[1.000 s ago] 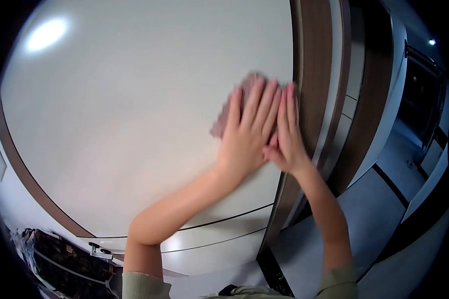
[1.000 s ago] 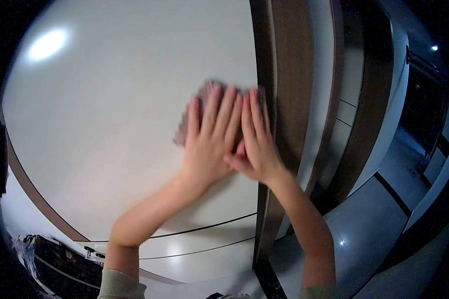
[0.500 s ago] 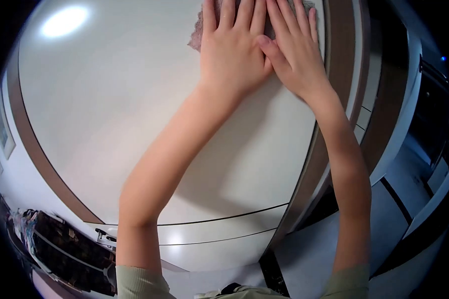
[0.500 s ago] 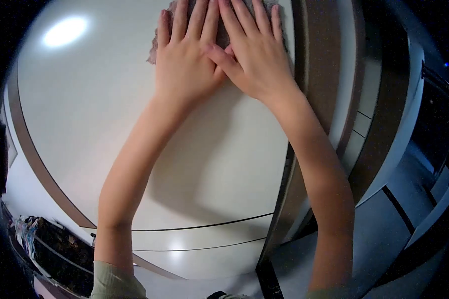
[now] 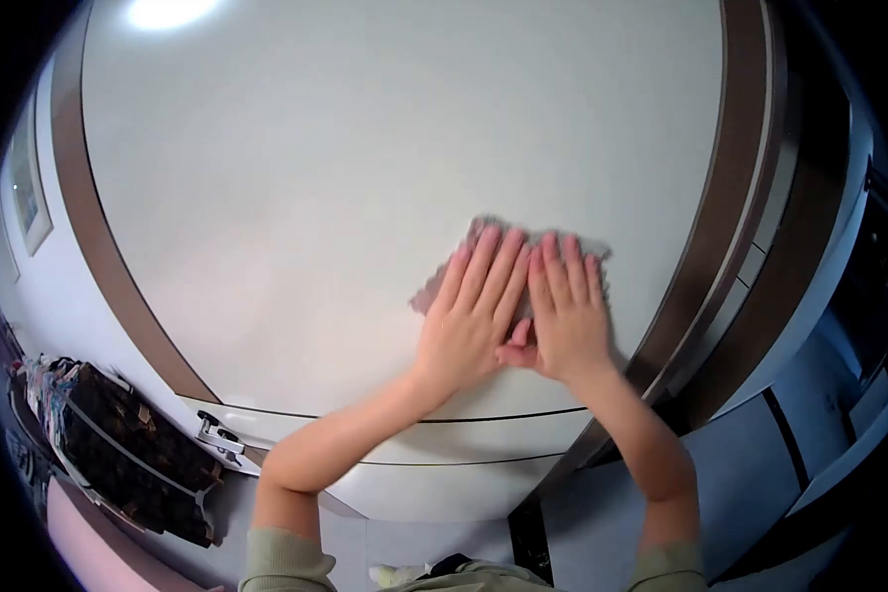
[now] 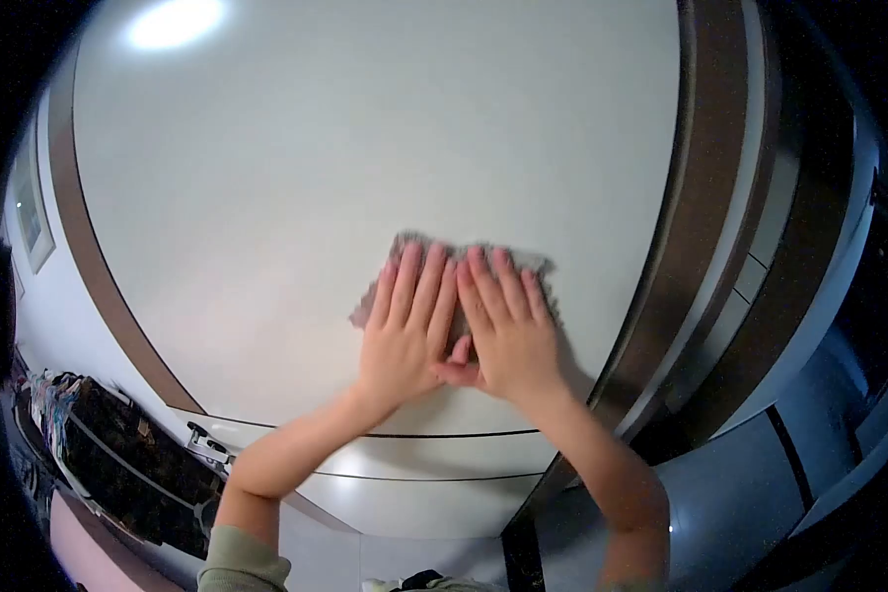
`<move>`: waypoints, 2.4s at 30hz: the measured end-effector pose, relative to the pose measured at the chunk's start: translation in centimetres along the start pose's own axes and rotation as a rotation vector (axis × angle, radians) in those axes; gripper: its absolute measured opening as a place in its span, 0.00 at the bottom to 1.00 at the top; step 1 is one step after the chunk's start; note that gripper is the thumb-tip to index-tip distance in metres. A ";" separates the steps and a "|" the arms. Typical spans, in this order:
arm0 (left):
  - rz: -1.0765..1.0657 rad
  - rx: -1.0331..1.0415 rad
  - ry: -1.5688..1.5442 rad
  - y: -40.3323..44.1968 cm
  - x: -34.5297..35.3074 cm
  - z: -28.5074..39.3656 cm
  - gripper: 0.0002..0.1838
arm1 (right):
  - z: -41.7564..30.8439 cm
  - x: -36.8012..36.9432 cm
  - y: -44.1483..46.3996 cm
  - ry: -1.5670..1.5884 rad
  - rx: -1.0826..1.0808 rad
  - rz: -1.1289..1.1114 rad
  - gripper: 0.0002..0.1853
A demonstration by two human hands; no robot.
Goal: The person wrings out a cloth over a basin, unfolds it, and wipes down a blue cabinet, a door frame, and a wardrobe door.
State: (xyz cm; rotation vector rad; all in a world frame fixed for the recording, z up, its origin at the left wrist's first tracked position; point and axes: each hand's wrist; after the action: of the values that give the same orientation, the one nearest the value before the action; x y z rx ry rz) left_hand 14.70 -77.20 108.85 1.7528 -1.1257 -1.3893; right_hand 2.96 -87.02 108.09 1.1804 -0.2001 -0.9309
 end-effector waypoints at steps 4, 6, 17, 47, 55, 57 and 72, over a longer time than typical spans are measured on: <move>0.129 0.070 0.027 7.0 -4.0 -3.6 0.31 | 2.4 -2.3 8.7 -0.127 -0.032 0.137 0.44; 0.297 0.105 0.113 10.4 -5.4 -6.0 0.30 | 2.8 -2.8 13.7 -0.085 -0.025 0.329 0.42; 0.280 -0.237 0.177 0.7 -4.4 -6.5 0.31 | -5.3 -1.7 11.4 0.161 -0.162 0.083 0.36; 0.063 -0.272 0.139 -11.9 -10.1 -14.7 0.32 | -18.9 0.1 11.9 -0.115 -0.337 -0.036 0.46; -0.021 -0.164 0.131 -10.1 -13.7 -17.0 0.33 | -19.7 -0.9 14.3 -0.089 -0.244 -0.040 0.45; 0.083 -0.121 0.202 -6.2 -15.6 -18.9 0.33 | -19.0 -2.0 18.8 -0.035 -0.188 0.069 0.45; 0.232 -0.187 0.246 -10.3 -19.2 -25.8 0.35 | -27.0 -1.9 24.6 0.097 -0.296 0.147 0.47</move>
State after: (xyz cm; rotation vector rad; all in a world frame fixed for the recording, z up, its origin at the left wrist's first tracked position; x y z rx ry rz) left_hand 40.57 -56.33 114.62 1.5561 -0.9954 -1.0701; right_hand 30.21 -65.01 118.58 0.9208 -0.0664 -0.7434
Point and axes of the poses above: each hand's wrist, its own y-axis towards the middle knuckle, its own x-axis out of the palm, z = x × y, and after that the axes turned 15 degrees about -y, right-handed
